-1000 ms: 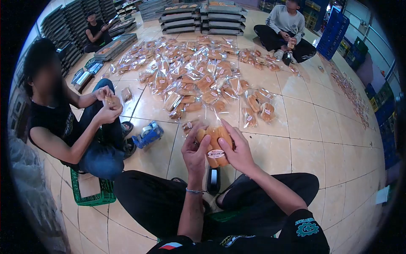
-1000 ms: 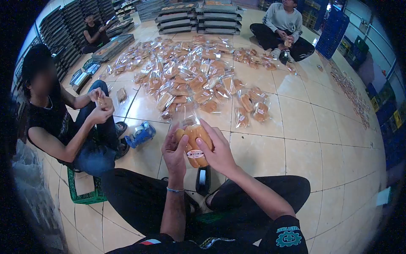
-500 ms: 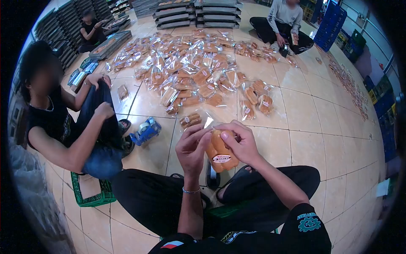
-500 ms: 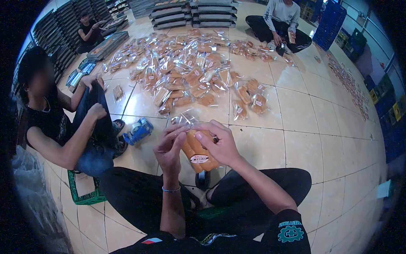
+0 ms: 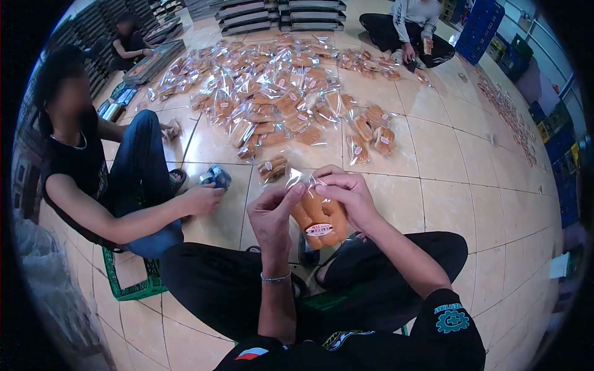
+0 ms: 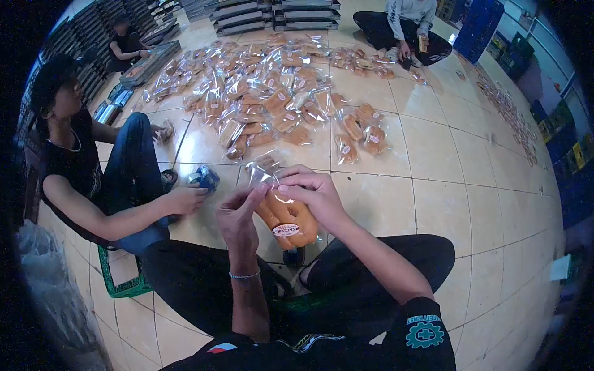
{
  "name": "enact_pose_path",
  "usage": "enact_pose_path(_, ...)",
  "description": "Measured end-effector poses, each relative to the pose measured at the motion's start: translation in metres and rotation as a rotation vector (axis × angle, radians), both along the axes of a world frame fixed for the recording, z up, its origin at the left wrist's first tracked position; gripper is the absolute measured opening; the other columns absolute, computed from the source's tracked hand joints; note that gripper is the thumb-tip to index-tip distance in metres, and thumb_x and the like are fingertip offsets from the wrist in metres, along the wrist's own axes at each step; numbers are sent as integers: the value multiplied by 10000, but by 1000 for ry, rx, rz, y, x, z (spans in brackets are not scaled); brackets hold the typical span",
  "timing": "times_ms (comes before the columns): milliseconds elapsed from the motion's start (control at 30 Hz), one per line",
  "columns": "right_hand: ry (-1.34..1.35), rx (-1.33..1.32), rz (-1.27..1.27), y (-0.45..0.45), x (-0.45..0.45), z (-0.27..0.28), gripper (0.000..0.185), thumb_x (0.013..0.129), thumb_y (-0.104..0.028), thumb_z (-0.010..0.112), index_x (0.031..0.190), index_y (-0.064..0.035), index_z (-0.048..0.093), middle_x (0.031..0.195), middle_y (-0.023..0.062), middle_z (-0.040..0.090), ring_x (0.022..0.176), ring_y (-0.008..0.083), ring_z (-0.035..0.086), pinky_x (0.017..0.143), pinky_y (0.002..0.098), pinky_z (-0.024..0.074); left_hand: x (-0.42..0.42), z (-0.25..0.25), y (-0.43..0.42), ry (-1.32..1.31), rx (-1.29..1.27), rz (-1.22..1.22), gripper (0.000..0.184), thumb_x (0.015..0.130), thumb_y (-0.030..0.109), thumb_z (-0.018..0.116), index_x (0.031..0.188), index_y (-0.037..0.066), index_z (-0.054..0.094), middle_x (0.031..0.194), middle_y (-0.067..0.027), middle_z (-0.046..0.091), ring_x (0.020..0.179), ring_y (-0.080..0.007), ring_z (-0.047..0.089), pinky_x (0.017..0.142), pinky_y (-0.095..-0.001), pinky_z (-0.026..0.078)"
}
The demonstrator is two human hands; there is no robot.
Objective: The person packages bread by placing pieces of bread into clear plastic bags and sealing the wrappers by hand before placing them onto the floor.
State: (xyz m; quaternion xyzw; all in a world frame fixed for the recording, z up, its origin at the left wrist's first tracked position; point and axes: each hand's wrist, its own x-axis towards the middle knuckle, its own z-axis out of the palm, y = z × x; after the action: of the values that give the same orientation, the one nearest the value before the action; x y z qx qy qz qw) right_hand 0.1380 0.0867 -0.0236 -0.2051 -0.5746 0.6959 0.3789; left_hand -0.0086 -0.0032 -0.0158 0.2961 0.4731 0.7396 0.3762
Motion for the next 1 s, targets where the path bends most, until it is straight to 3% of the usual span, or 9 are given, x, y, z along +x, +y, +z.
enact_pose_path(167, 4, 37, -26, 1, -1, 8, 242, 868, -67, 714, 1092, 24, 709, 1064, 57, 671, 925, 100, 610, 836, 264, 477, 1, -1, 2, -45, 72, -1, 122, 837, 27, 754, 942, -34, 753, 904, -96, 717, 851, -108, 646, 752, -227, 500)
enact_pose_path(333, -233, 130, -64, 7, 7, 24, 132, 851, -50, 753, 959, 7, 703, 919, 20, 677, 831, 55, 587, 750, 217, 476, 0, 0, 3, 230, 111, -46, 123, 800, -39, 769, 919, -29, 742, 903, -83, 698, 828, -117, 645, 746, -240, 517)
enact_pose_path(467, -62, 219, -95, 8, 1, 21, 98, 854, -47, 750, 918, -3, 691, 848, 2, 668, 800, 40, 575, 731, 213, 472, 0, -8, 2, 203, 51, 20, 139, 784, -66, 766, 901, -17, 710, 909, -79, 685, 846, -115, 647, 735, -237, 523)
enact_pose_path(567, -46, 233, -179, 3, 3, 28, 56, 847, -27, 740, 885, -19, 700, 835, -2, 673, 777, 53, 587, 729, 224, 475, 3, -10, 4, 162, 195, 87, 133, 802, -80, 734, 901, -13, 675, 922, -86, 682, 838, -120, 646, 716, -241, 526)
enact_pose_path(667, -233, 460, -192, 1, 2, 38, 36, 831, -14, 730, 849, -16, 699, 848, 11, 686, 775, 68, 608, 736, 238, 483, -3, -5, 8, 486, 251, 37, 134, 816, -84, 703, 933, -20, 696, 912, -89, 688, 823, -131, 649, 693, -245, 525)
enact_pose_path(767, -308, 416, -146, 0, 1, 47, 45, 817, -22, 724, 858, -12, 709, 837, 47, 690, 772, 128, 629, 731, 267, 492, -5, 4, 2, 610, 15, 26, 120, 872, -50, 685, 986, -29, 716, 909, -40, 653, 832, -100, 634, 721, -218, 505)
enact_pose_path(867, -406, 627, -221, 1, 1, 37, 86, 828, -41, 707, 903, -1, 720, 812, 78, 681, 784, 198, 644, 732, 304, 502, 3, 3, 3, 648, -73, 115, 63, 875, -27, 695, 934, -29, 717, 877, -36, 664, 807, -101, 635, 692, -223, 514)
enact_pose_path(900, -382, 621, -210, 4, 0, 30, 97, 833, -52, 704, 919, -14, 724, 805, 87, 674, 790, 222, 633, 732, 318, 495, 6, 6, 2, 653, -103, 157, 80, 825, -6, 740, 897, -19, 708, 846, -111, 681, 748, -164, 653, 707, -286, 535)
enact_pose_path(1000, -471, 630, -196, 5, 2, 31, 105, 842, -62, 693, 938, -38, 727, 805, 89, 669, 797, 234, 608, 728, 333, 477, 5, -1, 6, 617, -64, 157, 51, 842, 4, 727, 873, -20, 695, 800, -100, 676, 731, -164, 649, 674, -293, 522)
